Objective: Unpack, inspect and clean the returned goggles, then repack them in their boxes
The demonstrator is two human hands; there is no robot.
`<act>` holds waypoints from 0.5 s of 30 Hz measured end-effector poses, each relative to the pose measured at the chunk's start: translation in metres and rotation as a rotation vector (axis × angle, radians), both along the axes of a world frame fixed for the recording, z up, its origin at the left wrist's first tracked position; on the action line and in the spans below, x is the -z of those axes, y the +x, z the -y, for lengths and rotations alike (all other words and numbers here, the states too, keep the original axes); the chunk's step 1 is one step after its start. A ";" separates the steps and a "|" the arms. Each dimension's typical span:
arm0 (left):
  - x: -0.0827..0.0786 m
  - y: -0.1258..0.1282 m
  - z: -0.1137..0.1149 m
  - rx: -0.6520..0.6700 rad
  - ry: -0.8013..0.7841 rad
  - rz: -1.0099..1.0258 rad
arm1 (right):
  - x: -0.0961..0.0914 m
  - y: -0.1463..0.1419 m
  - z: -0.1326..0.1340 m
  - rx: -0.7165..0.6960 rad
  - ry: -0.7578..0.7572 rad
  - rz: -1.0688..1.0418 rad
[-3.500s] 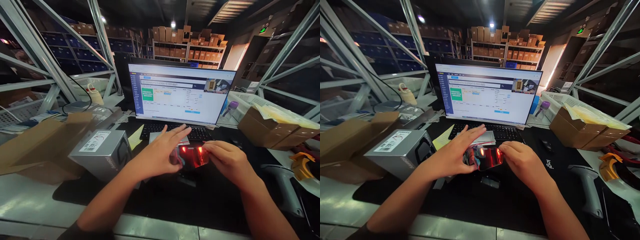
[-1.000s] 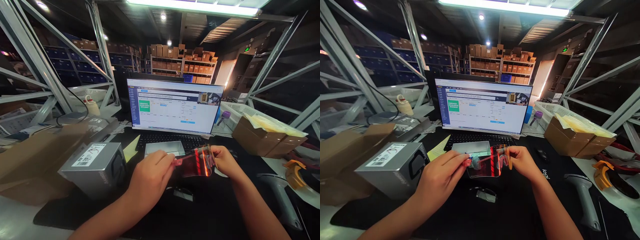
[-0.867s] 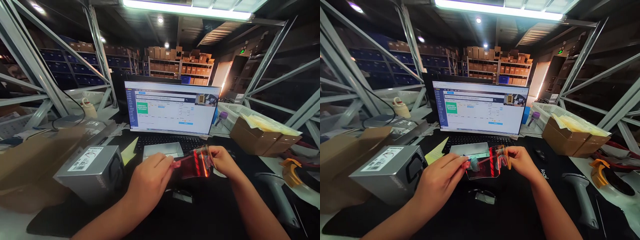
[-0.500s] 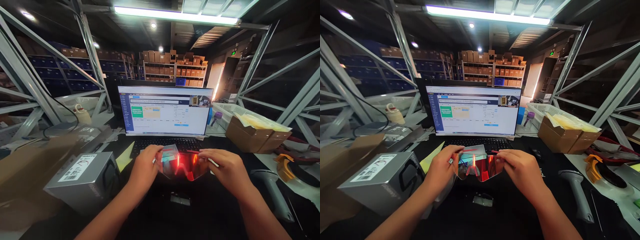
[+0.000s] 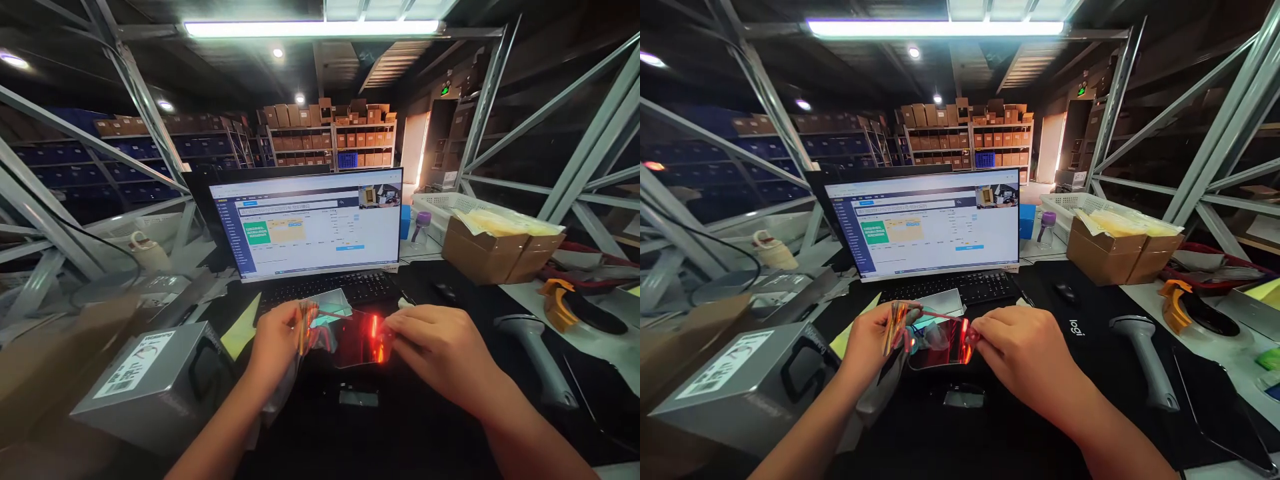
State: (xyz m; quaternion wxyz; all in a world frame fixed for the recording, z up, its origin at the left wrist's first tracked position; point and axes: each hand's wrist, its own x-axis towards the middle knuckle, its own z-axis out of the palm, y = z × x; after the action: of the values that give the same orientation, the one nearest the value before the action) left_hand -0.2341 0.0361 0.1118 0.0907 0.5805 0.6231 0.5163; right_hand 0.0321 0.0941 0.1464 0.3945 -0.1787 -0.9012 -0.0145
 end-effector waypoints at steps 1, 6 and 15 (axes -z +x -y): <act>0.001 0.000 -0.001 0.002 -0.002 0.032 | 0.000 -0.001 0.000 0.003 -0.006 0.008; 0.001 0.002 -0.004 0.024 -0.017 0.256 | 0.004 -0.004 -0.005 -0.005 -0.074 0.046; -0.007 0.001 0.009 0.062 0.102 0.384 | 0.018 -0.011 -0.038 -0.024 -0.355 0.024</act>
State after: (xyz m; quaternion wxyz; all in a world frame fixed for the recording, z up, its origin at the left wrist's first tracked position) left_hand -0.2329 0.0272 0.1191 0.1940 0.4942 0.5492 0.6454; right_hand 0.0211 0.1320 0.1286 0.3462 -0.2344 -0.8963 0.1475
